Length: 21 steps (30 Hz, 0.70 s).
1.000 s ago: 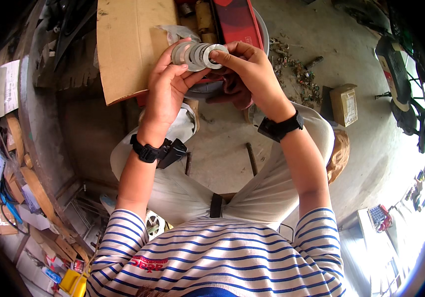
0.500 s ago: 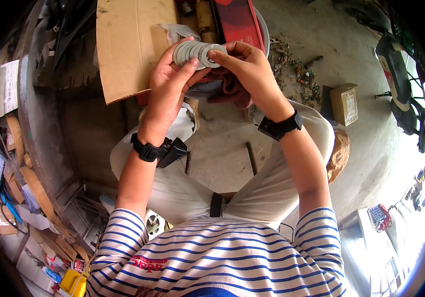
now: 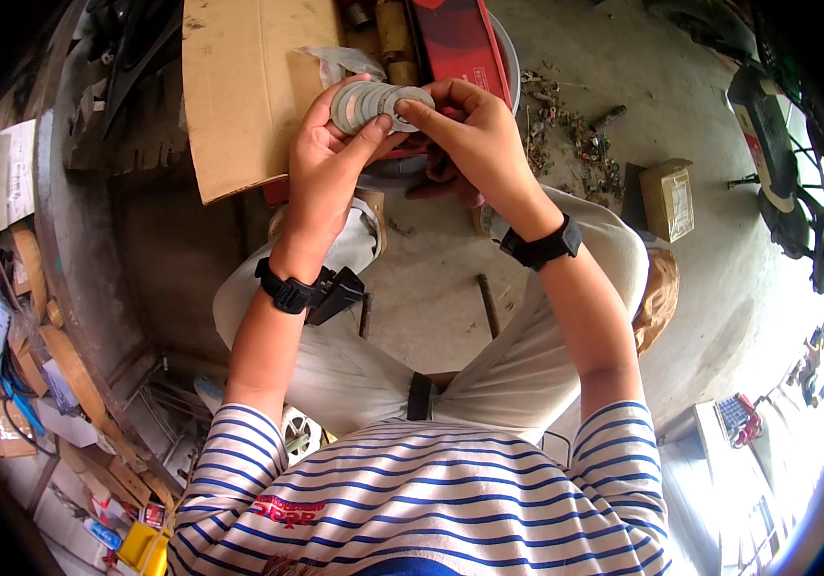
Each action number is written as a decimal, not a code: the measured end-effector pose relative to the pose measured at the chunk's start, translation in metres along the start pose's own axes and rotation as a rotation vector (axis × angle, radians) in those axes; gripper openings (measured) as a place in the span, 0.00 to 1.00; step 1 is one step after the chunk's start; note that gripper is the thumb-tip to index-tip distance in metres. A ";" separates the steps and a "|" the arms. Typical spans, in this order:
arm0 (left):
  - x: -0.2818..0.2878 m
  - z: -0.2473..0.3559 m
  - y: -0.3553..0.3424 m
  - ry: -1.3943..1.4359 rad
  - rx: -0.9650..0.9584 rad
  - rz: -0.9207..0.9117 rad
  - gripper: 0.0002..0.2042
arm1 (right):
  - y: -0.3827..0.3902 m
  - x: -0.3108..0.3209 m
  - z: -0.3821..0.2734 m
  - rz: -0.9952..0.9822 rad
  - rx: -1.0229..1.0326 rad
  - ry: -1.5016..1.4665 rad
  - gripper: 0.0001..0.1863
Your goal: The person handles and wipes several mechanical parts including a bolt, a cylinder, a stack of washers, and a curved metal tube by hand and with a cloth.
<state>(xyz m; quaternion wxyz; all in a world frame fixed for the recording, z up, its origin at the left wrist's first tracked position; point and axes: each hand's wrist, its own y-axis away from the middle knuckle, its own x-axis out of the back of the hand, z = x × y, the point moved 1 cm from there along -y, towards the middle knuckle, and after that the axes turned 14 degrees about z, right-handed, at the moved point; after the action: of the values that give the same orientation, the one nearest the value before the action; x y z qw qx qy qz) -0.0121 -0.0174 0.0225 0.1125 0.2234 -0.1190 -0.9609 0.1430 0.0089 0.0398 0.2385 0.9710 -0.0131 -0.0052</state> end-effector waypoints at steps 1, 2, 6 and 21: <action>0.000 0.000 0.000 -0.002 -0.009 0.005 0.20 | 0.000 0.000 0.001 0.012 0.021 0.028 0.14; -0.001 0.000 0.000 -0.002 -0.009 0.004 0.20 | -0.001 0.000 0.002 0.023 0.042 0.055 0.14; 0.000 -0.001 -0.002 -0.002 -0.020 0.017 0.20 | -0.001 0.002 0.005 0.038 0.120 0.159 0.15; -0.001 -0.001 -0.001 0.023 -0.059 -0.030 0.19 | -0.004 0.005 0.001 -0.016 0.102 0.128 0.16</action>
<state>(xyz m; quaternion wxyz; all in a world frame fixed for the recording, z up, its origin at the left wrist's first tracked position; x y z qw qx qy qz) -0.0108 -0.0168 0.0218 0.1059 0.2328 -0.0860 -0.9629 0.1480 0.0121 0.0371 0.1893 0.9803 0.0098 0.0555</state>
